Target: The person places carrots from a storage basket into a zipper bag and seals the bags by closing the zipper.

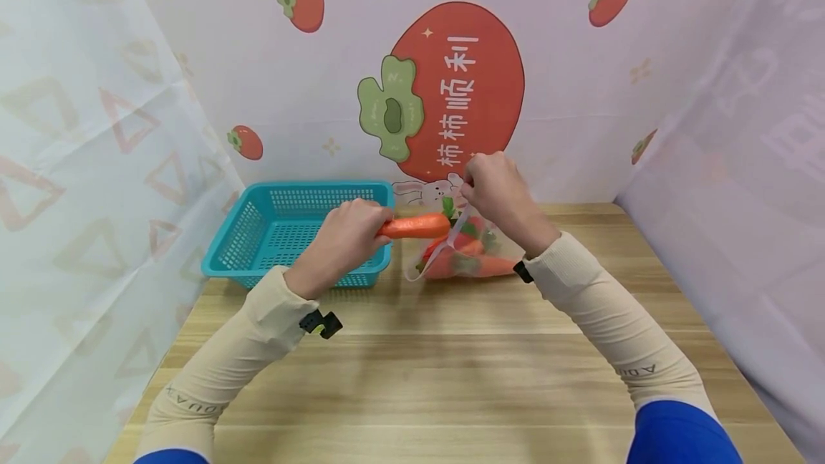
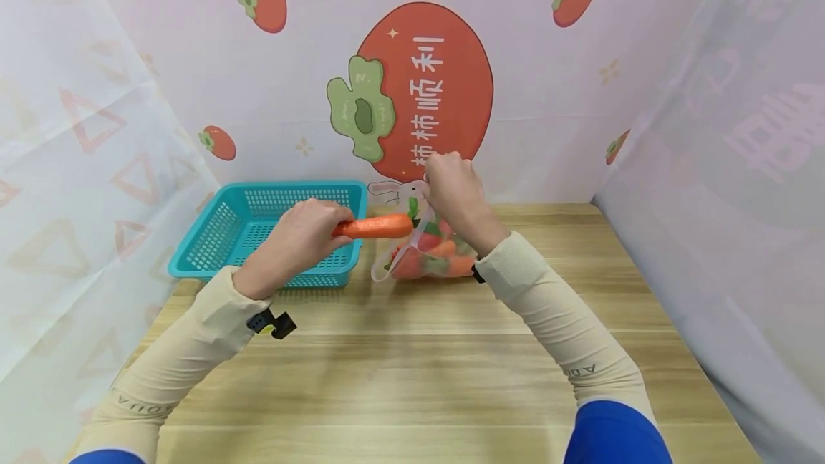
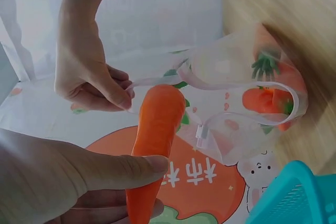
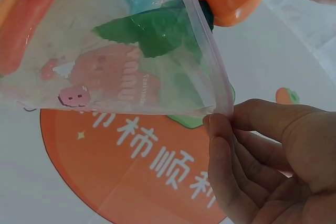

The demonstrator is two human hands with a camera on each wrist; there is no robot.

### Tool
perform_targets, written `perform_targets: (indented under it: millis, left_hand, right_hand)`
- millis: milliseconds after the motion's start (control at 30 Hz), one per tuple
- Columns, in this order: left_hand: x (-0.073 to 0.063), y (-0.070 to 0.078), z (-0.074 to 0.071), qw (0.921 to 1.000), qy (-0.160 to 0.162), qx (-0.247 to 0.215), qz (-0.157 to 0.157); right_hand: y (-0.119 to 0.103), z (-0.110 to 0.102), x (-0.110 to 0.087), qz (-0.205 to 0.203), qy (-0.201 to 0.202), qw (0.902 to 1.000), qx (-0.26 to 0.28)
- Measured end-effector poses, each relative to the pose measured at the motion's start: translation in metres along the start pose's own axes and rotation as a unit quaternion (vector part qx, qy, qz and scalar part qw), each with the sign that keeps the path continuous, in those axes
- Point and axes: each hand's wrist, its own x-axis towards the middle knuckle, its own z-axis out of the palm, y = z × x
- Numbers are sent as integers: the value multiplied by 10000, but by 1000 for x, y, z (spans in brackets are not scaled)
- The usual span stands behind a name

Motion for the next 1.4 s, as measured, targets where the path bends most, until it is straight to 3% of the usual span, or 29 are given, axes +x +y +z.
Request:
perform_targets:
  millis: [500, 733, 1100, 1400]
  left_hand:
    - [2, 10, 2, 9982, 224, 530, 154]
    - [5, 7, -2, 9978, 242, 619, -86]
    - [10, 18, 10, 9952, 358, 864, 290]
    - [16, 28, 22, 9963, 168, 702, 469]
  right_hand:
    - [-3, -2, -2, 65, 66, 10000, 26]
    - [-4, -3, -3, 31, 86, 10000, -3]
    - [-9, -2, -3, 214, -67, 9997, 105]
    - [-14, 0, -3, 126, 13, 9999, 84]
